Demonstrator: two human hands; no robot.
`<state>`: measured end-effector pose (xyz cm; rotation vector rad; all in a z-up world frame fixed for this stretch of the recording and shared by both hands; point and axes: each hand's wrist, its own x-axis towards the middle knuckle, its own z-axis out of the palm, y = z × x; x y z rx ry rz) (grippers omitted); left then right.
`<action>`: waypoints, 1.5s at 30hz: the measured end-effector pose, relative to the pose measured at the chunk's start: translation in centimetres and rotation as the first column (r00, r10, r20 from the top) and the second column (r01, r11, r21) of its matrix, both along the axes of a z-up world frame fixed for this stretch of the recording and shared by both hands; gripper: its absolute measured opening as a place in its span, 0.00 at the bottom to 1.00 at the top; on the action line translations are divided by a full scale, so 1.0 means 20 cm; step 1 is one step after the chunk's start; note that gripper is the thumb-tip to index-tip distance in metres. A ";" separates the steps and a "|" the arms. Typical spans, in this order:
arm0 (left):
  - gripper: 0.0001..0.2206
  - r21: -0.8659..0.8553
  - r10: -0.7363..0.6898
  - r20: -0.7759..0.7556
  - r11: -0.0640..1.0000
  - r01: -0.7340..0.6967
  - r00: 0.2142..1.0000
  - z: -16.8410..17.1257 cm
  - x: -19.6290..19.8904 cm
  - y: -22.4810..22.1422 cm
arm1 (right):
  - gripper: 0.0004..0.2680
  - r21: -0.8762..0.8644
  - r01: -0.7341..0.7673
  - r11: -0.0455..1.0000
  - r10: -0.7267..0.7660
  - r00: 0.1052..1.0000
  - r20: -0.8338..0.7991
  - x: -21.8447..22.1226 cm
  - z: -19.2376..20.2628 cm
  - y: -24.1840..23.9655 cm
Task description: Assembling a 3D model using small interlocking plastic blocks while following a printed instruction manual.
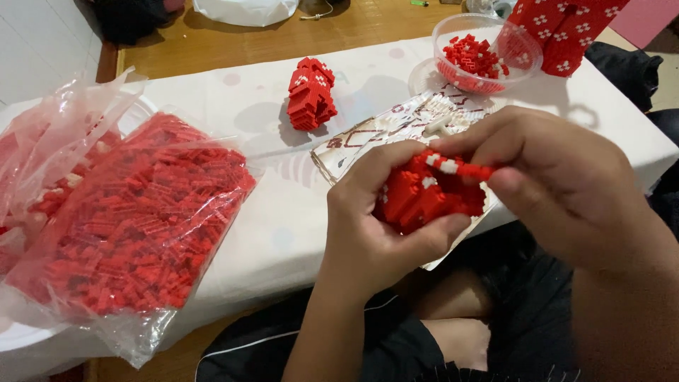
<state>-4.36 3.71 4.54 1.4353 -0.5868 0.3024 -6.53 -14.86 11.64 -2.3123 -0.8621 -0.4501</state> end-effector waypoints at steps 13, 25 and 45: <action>0.25 -0.033 -0.011 -0.048 0.999 0.010 0.999 -0.07 0.13 0.06 | 0.07 0.561 -0.101 0.822 0.229 0.960 -0.163 0.20 -0.13 -0.07; 0.11 0.109 0.679 0.339 0.659 -0.744 0.651 -0.27 0.37 0.13 | 0.14 -0.312 -0.079 0.947 0.086 0.996 0.008 0.43 -0.58 -0.30; 0.07 0.671 0.296 0.638 0.240 -0.702 0.711 -0.28 0.38 -0.06 | 0.09 -0.253 -0.044 0.967 0.066 0.995 0.078 0.46 -0.60 -0.36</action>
